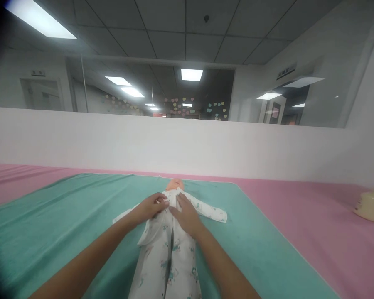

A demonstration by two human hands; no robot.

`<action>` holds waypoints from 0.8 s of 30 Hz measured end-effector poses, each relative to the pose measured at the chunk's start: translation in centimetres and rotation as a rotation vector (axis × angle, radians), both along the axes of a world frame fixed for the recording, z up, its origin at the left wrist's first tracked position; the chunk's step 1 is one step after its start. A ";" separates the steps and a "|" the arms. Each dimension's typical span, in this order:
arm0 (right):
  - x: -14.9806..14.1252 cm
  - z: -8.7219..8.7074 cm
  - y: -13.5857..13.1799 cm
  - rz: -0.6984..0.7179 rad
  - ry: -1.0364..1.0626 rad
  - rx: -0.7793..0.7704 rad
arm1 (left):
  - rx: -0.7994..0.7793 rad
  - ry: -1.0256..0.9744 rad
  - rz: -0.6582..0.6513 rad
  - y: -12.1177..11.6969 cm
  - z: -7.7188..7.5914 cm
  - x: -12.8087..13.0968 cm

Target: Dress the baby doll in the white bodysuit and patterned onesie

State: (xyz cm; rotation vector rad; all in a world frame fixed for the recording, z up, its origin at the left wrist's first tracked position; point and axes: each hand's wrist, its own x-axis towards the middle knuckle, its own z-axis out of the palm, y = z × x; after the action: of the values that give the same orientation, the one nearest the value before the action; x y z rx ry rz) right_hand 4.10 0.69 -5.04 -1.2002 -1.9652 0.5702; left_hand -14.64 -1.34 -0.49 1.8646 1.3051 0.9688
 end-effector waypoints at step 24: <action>0.2 5.1 -3.1 -0.026 -0.105 -0.042 | -0.084 -0.409 -0.053 -0.4 0.2 1.7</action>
State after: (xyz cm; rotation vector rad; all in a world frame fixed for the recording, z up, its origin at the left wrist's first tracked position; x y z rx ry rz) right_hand 4.32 -2.40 0.08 -1.3034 -2.0313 0.5467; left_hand -12.90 -1.75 -0.28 1.5269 1.0270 1.1731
